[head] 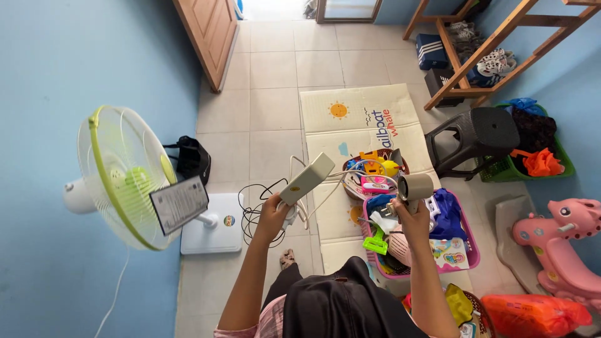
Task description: Untangle and organize various power cables, extension strips, and electronic accessories on a table.
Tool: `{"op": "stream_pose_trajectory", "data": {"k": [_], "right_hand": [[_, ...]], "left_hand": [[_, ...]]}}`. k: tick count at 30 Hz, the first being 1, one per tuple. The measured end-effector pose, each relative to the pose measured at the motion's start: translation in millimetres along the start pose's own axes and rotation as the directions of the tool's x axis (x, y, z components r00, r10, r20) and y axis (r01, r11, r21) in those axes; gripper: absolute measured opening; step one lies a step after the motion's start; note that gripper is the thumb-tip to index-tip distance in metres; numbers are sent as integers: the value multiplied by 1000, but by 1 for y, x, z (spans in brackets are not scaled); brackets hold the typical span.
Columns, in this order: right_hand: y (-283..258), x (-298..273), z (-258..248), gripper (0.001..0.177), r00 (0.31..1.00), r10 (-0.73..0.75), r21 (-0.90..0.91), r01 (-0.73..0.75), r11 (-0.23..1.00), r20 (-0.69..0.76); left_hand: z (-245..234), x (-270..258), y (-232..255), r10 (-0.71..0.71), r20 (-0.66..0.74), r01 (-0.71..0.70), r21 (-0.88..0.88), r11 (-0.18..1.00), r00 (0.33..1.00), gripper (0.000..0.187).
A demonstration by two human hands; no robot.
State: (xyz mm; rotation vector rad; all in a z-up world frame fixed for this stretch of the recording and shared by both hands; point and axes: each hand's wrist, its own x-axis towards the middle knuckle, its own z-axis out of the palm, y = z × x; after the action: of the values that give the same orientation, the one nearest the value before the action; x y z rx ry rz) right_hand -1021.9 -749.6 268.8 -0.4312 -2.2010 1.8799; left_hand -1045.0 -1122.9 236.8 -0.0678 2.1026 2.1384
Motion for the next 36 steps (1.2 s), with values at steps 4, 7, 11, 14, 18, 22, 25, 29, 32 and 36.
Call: {"op": "stream_pose_trajectory", "data": {"k": [4,7,11,14,18,22,25,29,32,36], "right_hand": [[-5,55,34,16,999,-22,-13,21,1000,-43],[-8,94,51,16,996,14,3,-14,1000,-85],[-2,141,65,18,994,-4,-142,-11,990,-112],[12,186,66,19,991,20,-98,-33,995,-131],[38,258,59,19,988,14,-71,-25,997,-155],[28,323,54,20,976,92,4,-93,996,-195],[19,372,44,20,963,122,-43,-137,990,-240],[21,444,35,21,959,10,-77,-33,997,-284],[15,486,28,21,952,-22,-62,3,998,-306],[12,544,17,17,944,43,-87,-76,993,-327]], "left_hand": [[-11,74,11,75,47,-76,17,997,996,19],[-8,126,16,39,42,-39,9,999,998,19],[-5,194,10,41,66,-42,13,999,997,20],[4,248,12,11,93,-12,13,1000,996,19],[29,324,16,-48,117,49,-2,999,992,22],[62,400,32,-60,165,57,24,998,985,24],[91,457,42,-62,198,39,120,992,978,24],[126,535,42,-58,232,32,116,993,971,23],[144,585,33,-119,241,94,112,989,963,24],[164,655,33,-47,288,21,96,995,957,26]]}}
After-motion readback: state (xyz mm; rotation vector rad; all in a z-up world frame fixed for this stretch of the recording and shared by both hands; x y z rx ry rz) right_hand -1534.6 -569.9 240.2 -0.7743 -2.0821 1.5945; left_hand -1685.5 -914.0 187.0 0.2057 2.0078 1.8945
